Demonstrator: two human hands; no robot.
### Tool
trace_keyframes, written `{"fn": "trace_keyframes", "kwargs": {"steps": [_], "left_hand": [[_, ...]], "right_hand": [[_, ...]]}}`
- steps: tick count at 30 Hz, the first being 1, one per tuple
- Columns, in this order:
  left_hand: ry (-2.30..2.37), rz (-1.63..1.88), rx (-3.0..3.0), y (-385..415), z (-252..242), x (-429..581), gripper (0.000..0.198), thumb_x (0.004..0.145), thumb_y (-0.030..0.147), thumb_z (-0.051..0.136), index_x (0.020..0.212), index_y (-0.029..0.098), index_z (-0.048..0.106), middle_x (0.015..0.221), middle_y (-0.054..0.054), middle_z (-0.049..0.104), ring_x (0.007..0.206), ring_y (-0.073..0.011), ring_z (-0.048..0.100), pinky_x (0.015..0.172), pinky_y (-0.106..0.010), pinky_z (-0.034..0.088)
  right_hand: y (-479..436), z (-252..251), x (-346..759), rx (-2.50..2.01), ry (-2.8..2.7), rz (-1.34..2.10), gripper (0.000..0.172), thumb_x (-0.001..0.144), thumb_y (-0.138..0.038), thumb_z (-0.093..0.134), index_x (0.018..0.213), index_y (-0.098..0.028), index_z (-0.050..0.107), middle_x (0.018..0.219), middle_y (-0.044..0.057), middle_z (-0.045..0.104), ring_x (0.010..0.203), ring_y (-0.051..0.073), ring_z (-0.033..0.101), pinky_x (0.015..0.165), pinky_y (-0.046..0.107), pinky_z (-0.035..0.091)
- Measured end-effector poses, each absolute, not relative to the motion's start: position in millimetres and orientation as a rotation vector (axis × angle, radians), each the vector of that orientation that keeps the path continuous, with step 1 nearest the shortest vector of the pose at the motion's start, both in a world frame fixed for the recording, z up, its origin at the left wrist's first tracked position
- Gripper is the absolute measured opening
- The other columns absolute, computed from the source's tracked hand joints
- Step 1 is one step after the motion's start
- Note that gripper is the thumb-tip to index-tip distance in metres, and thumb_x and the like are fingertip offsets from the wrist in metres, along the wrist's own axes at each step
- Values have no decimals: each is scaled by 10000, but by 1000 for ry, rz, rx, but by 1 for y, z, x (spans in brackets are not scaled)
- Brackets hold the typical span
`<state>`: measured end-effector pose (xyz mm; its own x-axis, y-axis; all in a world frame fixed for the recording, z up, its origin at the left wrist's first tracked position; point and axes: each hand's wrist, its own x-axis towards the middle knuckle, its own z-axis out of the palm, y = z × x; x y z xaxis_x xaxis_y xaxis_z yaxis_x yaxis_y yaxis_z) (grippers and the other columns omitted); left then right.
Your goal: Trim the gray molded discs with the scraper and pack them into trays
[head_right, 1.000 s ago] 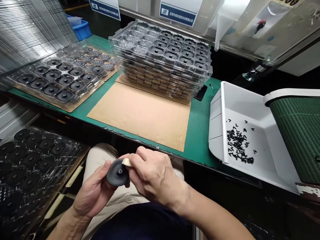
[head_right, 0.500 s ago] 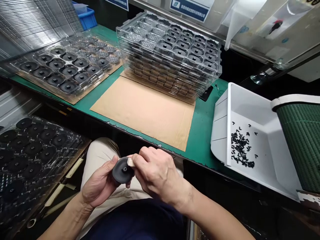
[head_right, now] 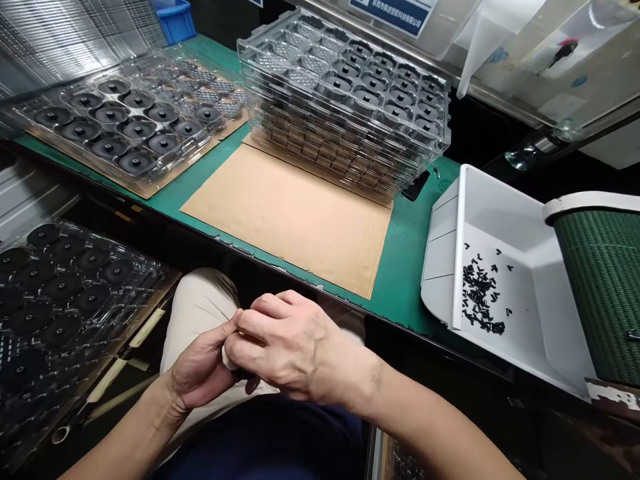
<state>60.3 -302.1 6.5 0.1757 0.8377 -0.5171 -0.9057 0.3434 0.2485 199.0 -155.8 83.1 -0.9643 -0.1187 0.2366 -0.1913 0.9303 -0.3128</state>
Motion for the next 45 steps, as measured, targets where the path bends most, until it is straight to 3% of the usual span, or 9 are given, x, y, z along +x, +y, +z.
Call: {"fn": "trace_keyframes", "kwargs": {"steps": [8, 14, 20, 23, 27, 32, 38, 42, 45], "left_hand": [[635, 1309, -165, -306, 1, 61, 278, 796, 367, 870, 878, 117, 782, 745, -67, 711, 660, -176, 669, 615, -277, 591], [615, 1357, -113, -311, -4, 58, 266, 859, 401, 813, 852, 136, 784, 768, -57, 728, 684, -174, 680, 657, -286, 604], [829, 1595, -138, -311, 7, 50, 434, 812, 431, 854, 1168, 192, 791, 985, -69, 791, 816, -184, 714, 734, -274, 624], [906, 1646, -120, -312, 10, 47, 407, 802, 414, 865, 1143, 199, 808, 995, -76, 797, 827, -180, 724, 737, -237, 610], [872, 1526, -6, -313, 4, 49, 420, 848, 445, 812, 1160, 166, 800, 930, -94, 786, 765, -218, 722, 725, -327, 632], [689, 1425, 5, -312, 0, 56, 348, 919, 476, 725, 924, 139, 813, 864, -98, 769, 759, -221, 719, 720, -341, 625], [830, 1518, -19, -311, 3, 49, 447, 891, 495, 754, 1196, 168, 774, 930, -91, 775, 770, -236, 730, 726, -356, 636], [734, 1364, -32, -311, -5, 52, 383, 908, 491, 730, 957, 116, 793, 823, -99, 742, 693, -228, 690, 595, -363, 631], [625, 1327, -103, -309, -7, 57, 313, 874, 445, 788, 863, 133, 778, 792, -66, 737, 706, -192, 692, 670, -318, 630]], "right_hand": [[-156, 80, 192, 335, -2948, 455, 230, 1025, -249, 504, 1186, -165, 645, 1068, 65, 648, 979, 217, 528, 867, 397, 402], [-157, 82, 189, 194, -2875, 370, 239, 1055, -213, 440, 1137, -161, 659, 1020, 71, 647, 916, 206, 526, 811, 384, 378], [-170, 74, 195, -189, -2818, 374, 248, 1051, -239, 453, 936, -150, 654, 845, 58, 582, 749, 180, 433, 702, 350, 306], [-178, 66, 201, -239, -2823, 423, 245, 1036, -249, 461, 902, -156, 644, 814, 48, 555, 725, 177, 401, 685, 349, 279], [-178, 67, 200, -293, -2802, 300, 266, 1046, -251, 452, 882, -157, 639, 805, 46, 545, 735, 184, 408, 693, 359, 283], [-171, 78, 193, -25, -2811, 312, 276, 1060, -226, 398, 1079, -136, 658, 946, 75, 614, 833, 200, 489, 793, 381, 356], [-176, 70, 202, -275, -2838, 324, 249, 1046, -221, 448, 874, -163, 617, 803, 39, 530, 726, 177, 397, 714, 356, 309], [-172, 74, 197, -122, -2871, 314, 219, 1032, -188, 435, 1030, -152, 652, 889, 56, 583, 789, 189, 445, 767, 371, 343], [-168, 82, 187, 177, -2847, 310, 229, 1033, -215, 449, 1128, -159, 650, 958, 60, 615, 844, 201, 474, 828, 388, 372]]}}
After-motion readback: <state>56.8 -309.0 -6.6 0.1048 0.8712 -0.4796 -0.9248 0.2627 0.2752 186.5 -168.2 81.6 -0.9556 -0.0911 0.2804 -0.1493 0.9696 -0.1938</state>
